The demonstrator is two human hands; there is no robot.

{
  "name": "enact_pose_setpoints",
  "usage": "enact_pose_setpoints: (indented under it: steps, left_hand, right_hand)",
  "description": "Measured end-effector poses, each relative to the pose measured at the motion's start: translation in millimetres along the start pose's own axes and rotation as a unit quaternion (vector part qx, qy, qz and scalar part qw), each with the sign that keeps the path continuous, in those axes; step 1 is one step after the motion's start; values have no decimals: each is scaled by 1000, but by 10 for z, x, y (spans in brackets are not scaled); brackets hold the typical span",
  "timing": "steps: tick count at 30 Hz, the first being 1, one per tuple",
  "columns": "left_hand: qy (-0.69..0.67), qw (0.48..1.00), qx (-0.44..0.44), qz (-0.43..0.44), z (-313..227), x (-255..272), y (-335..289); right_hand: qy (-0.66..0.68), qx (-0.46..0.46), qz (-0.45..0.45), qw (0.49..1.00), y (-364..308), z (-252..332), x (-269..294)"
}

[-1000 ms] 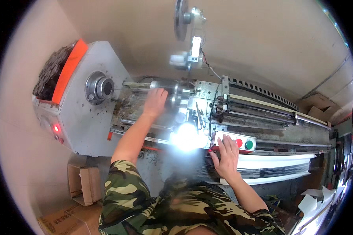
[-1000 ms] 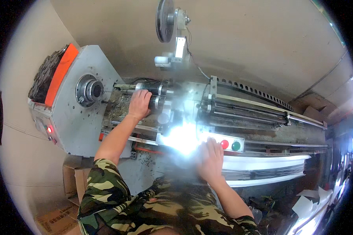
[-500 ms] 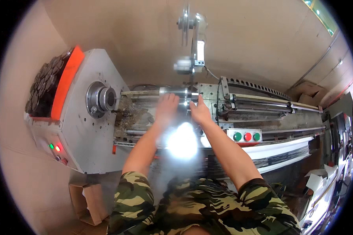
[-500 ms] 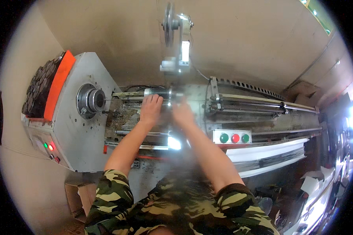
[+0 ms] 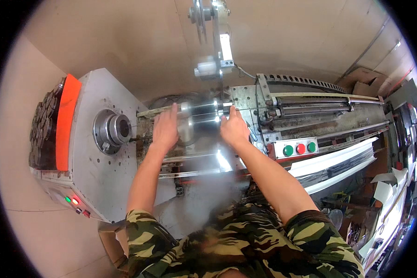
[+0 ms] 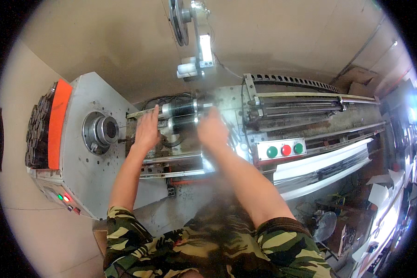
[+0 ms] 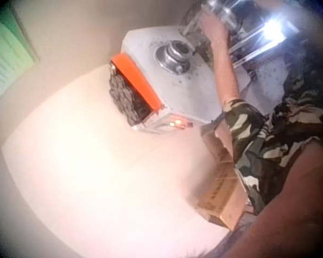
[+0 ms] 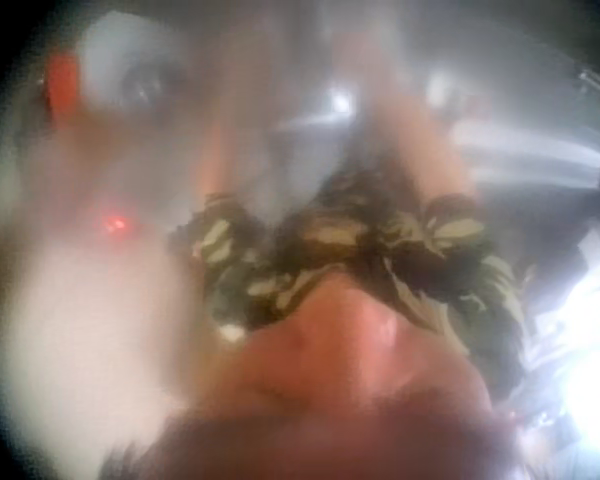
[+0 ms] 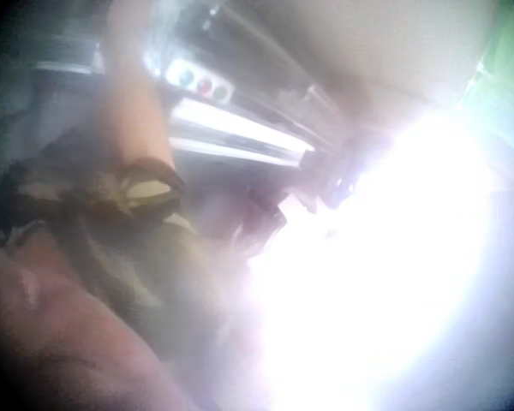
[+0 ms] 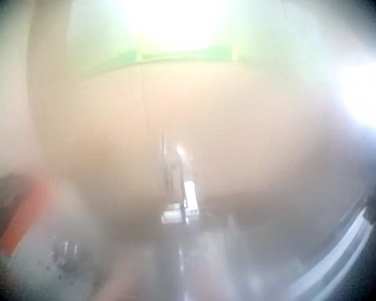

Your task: The person operates a slitting machine by loading rolls of material onto a spindle, aligning them with the blades, and using the controls to start the process while managing the output strips.

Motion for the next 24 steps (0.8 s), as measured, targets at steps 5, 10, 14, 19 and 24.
enact_pose_setpoints:
  steps: [5,10,14,19,24]
  left_hand:
    - [26,999,-47,-11,-2,-208,128]
    - [27,997,-62,-43,-14,-234,165]
    - [17,997,-66,-44,-40,-231,190]
    - [30,997,-62,-23,-30,-274,204]
    - [31,998,-59,-13,-32,-308,211]
  right_hand:
    - [15,-1,11,1000,-1,2,4]
    - [27,6,2,1000,29,-27,23]
    - [26,22,-23,999,41,-82,4]
    - [19,18,-15,1000,77,-104,-6]
    - [22,12,-6,1000,75,-115,-4]
Point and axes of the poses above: each hand's wrist, its own y-axis towards the middle knuckle, its own x-axis out of the back of the hand, z = x × y, the point moved 4 cm from there along y, towards the middle knuckle, and after that the axes turned 12 degrees about z, right-handed, at the moved point
